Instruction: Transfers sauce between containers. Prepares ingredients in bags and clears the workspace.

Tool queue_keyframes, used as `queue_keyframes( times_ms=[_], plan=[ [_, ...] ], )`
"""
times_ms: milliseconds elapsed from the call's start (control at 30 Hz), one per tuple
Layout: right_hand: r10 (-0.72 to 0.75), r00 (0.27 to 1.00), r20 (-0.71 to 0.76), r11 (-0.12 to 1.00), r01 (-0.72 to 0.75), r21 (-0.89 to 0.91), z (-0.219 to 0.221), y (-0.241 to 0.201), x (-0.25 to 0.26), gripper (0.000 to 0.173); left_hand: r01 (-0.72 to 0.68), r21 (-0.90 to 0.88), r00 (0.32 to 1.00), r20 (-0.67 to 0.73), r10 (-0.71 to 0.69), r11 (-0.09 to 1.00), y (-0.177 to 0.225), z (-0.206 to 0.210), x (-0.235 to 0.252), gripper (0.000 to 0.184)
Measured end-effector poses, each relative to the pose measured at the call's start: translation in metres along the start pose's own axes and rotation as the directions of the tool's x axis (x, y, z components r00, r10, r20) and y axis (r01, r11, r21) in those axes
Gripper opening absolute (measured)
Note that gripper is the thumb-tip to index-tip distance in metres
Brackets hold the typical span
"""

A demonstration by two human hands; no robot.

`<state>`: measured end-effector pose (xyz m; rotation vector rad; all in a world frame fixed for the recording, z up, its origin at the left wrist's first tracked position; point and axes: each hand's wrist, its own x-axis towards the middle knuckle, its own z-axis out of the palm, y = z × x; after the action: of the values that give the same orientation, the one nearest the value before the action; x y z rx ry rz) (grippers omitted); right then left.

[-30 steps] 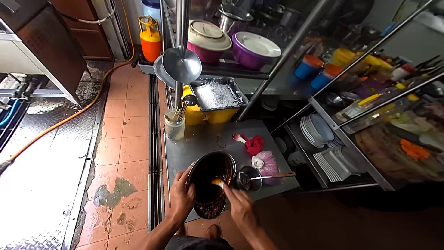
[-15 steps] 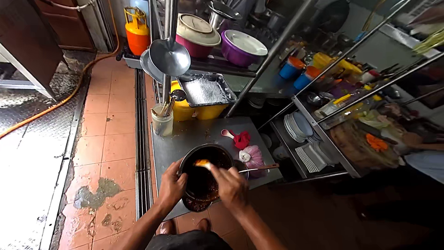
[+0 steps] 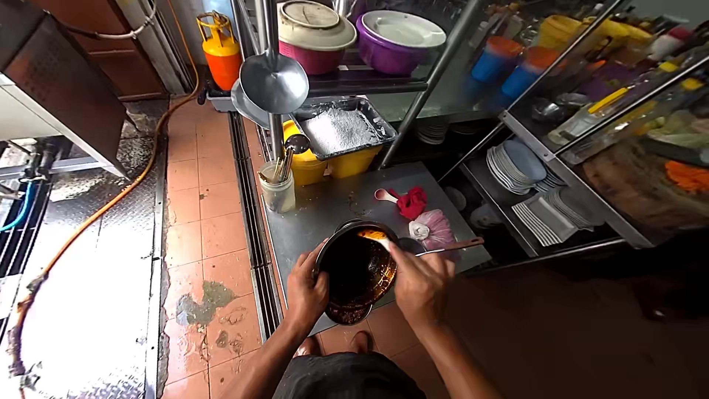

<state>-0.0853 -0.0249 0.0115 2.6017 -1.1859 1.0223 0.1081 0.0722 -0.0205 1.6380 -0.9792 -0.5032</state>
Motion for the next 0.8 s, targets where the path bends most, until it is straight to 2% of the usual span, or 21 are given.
queue_keyframes(
  times_ms=[100, 167, 233, 333, 433, 533, 567, 633, 667, 733, 800],
  plan=[
    [-0.056, 0.992, 0.109, 0.997, 0.051, 0.053, 0.008, -0.003, -0.03, 0.039, -0.013, 0.007, 0.999, -0.03, 0.013, 1.0, -0.004, 0.002, 0.005, 0.051],
    [-0.024, 0.999, 0.03, 0.998, 0.022, 0.054, 0.001, -0.001, -0.006, 0.035, -0.043, 0.035, 0.999, -0.011, 0.044, 0.998, -0.001, 0.0, 0.015, 0.049],
    [0.015, 0.999, -0.039, 1.0, -0.014, 0.022, -0.009, 0.001, 0.026, 0.031, -0.11, 0.081, 0.991, 0.079, 0.104, 0.991, 0.015, -0.005, 0.025, 0.048],
    [-0.09, 0.996, 0.019, 0.996, 0.09, 0.024, -0.016, 0.007, 0.044, 0.034, -0.147, 0.109, 0.979, 0.155, 0.129, 0.983, 0.042, -0.01, 0.054, 0.047],
    [-0.217, 0.975, 0.049, 0.976, 0.215, 0.036, -0.036, 0.009, 0.06, 0.033, -0.212, 0.119, 0.967, 0.166, 0.191, 0.97, 0.068, -0.022, 0.085, 0.045],
    [-0.105, 0.99, -0.089, 0.994, 0.107, 0.016, -0.041, 0.001, 0.078, 0.029, -0.259, 0.133, 0.952, 0.2, 0.23, 0.957, 0.083, -0.031, 0.091, 0.046],
    [-0.101, 0.992, -0.071, 0.994, 0.104, 0.038, -0.038, -0.007, 0.069, 0.028, -0.269, 0.137, 0.949, 0.204, 0.239, 0.953, 0.083, -0.032, 0.085, 0.049],
    [-0.153, 0.986, 0.068, 0.985, 0.147, 0.095, -0.036, -0.018, 0.021, 0.033, -0.281, 0.159, 0.945, 0.218, 0.244, 0.946, 0.071, -0.033, 0.059, 0.055],
    [-0.183, 0.979, 0.085, 0.98, 0.175, 0.095, -0.028, -0.014, 0.007, 0.036, -0.293, 0.17, 0.944, 0.21, 0.256, 0.941, 0.058, -0.031, 0.051, 0.055],
    [-0.179, 0.984, 0.008, 0.983, 0.178, 0.046, -0.005, 0.001, -0.002, 0.036, -0.272, 0.149, 0.959, 0.123, 0.255, 0.951, 0.015, -0.019, 0.039, 0.051],
    [-0.103, 0.994, -0.048, 0.995, 0.103, -0.007, 0.008, 0.011, -0.009, 0.036, -0.215, 0.143, 0.977, 0.048, 0.21, 0.966, -0.016, -0.007, 0.01, 0.053]
  ],
)
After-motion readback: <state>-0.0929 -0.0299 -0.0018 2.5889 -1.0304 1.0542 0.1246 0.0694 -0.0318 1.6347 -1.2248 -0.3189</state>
